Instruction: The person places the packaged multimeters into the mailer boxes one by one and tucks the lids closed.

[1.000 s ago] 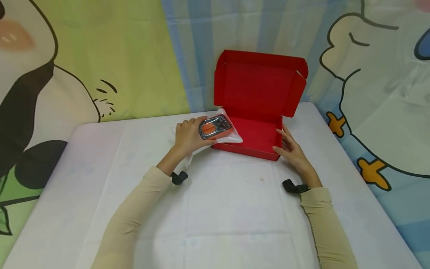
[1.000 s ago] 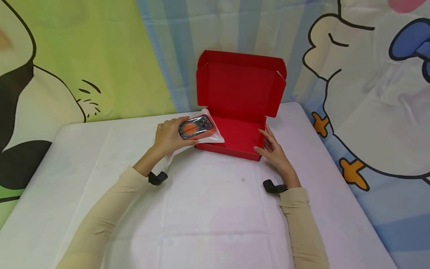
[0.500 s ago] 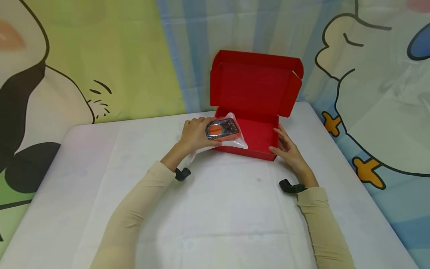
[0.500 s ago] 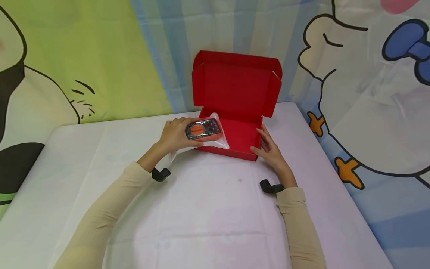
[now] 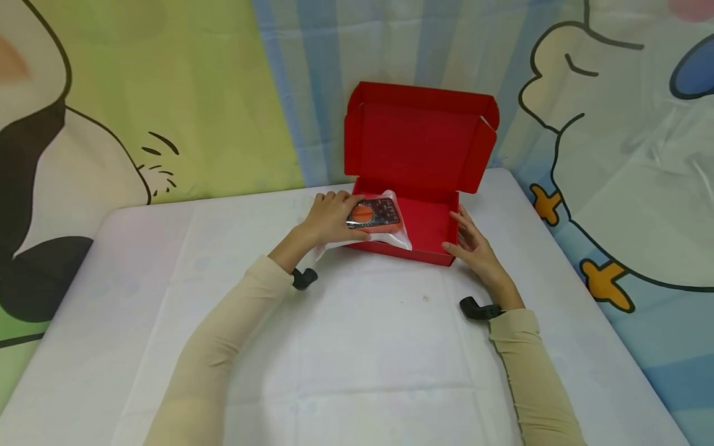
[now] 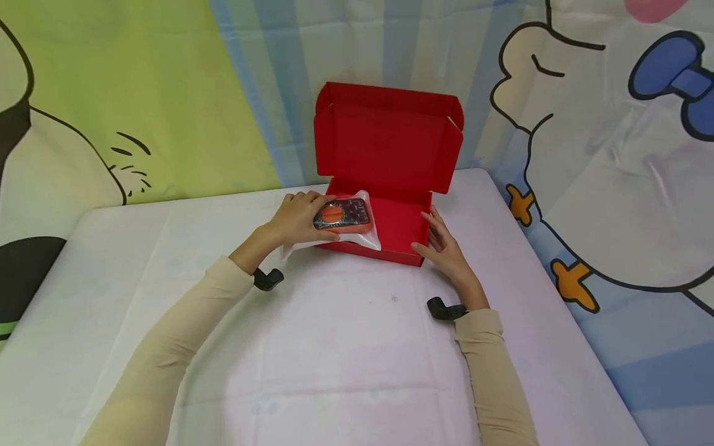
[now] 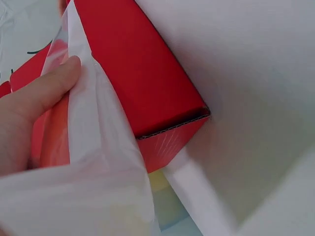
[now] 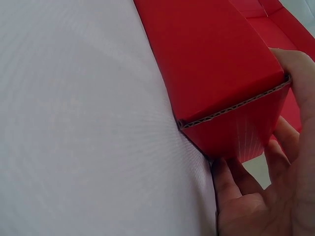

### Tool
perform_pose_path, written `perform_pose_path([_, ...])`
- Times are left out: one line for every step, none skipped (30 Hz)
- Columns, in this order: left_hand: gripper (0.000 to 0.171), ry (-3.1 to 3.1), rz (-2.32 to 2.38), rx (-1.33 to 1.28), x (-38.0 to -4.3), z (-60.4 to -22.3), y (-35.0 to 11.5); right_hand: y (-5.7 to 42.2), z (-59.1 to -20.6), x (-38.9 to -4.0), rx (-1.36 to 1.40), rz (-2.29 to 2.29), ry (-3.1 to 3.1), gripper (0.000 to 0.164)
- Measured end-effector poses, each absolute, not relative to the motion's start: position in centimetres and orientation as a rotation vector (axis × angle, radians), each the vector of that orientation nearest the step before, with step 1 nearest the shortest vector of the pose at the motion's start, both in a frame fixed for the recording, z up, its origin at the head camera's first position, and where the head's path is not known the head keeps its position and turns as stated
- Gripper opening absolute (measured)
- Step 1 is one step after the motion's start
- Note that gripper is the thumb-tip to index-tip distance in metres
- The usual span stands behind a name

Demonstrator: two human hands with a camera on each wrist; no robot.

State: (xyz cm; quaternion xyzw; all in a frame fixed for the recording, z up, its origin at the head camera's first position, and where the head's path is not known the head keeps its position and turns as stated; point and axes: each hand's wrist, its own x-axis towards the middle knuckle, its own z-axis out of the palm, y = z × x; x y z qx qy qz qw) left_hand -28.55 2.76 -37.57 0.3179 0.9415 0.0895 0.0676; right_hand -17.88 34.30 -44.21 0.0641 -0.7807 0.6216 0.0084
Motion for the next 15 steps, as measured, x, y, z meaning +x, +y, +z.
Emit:
perform_pose_path([0.091, 2.83, 0.26, 0.975, -28.7, -37.5, 2.9, 34.4, -44.3, -17.9, 0.203, 1.949, -2.43, 0.073])
perform_pose_path([0.091, 2.824, 0.255, 0.988, -28.8, -37.4, 3.1, 34.6, -44.5, -18.0, 0.203, 1.954, -2.422, 0.073])
perform_pose_path([0.091, 2.819, 0.253, 1.001, -28.9, -37.4, 3.2, 34.8, -44.7, -18.1, 0.204, 1.961, -2.414, 0.073])
perform_pose_path([0.091, 2.813, 0.252, 1.01, -29.0, -37.3, 3.4, 35.0, -45.0, -18.2, 0.205, 1.97, -2.404, 0.073])
perform_pose_path([0.091, 2.808, 0.254, 1.019, -29.1, -37.3, 3.5, 35.2, -45.3, -18.4, 0.2, 1.976, -2.396, 0.073])
perform_pose_path([0.091, 2.805, 0.258, 1.026, -29.2, -37.3, 3.6, 35.3, -45.6, -18.5, 0.197, 1.984, -2.387, 0.073])
perform_pose_path([0.091, 2.802, 0.263, 1.036, -29.3, -37.3, 3.7, 35.5, -45.9, -18.6, 0.197, 1.989, -2.381, 0.072])
perform_pose_path([0.091, 2.797, 0.271, 1.04, -29.3, -37.2, 3.8, 35.5, -46.1, -18.7, 0.192, 1.988, -2.379, 0.072])
perform_pose_path([0.091, 2.79, 0.282, 1.045, -29.4, -37.3, 3.9, 35.5, -46.2, -18.7, 0.187, 1.987, -2.379, 0.072])
perform_pose_path([0.091, 2.787, 0.29, 1.05, -29.4, -37.3, 4.0, 35.5, -46.3, -18.8, 0.185, 1.987, -2.378, 0.072])
perform_pose_path([0.091, 2.785, 0.299, 1.052, -29.5, -37.4, 4.0, 35.5, -46.3, -18.8, 0.182, 1.984, -2.381, 0.072])
perform_pose_path([0.092, 2.782, 0.304, 1.051, -29.6, -37.5, 4.0, 35.5, -46.3, -18.8, 0.185, 1.98, -2.384, 0.073])
perform_pose_path([0.092, 2.778, 0.313, 1.05, -29.7, -37.6, 4.0, 35.4, -46.3, -18.8, 0.185, 1.976, -2.39, 0.073])
perform_pose_path([0.092, 2.772, 0.322, 1.048, -29.7, -37.7, 4.0, 35.4, -46.4, -18.8, 0.181, 1.971, -2.395, 0.073])
perform_pose_path([0.092, 2.769, 0.334, 1.049, -29.7, -37.8, 4.0, 35.3, -46.4, -18.8, 0.181, 1.966, -2.401, 0.074])
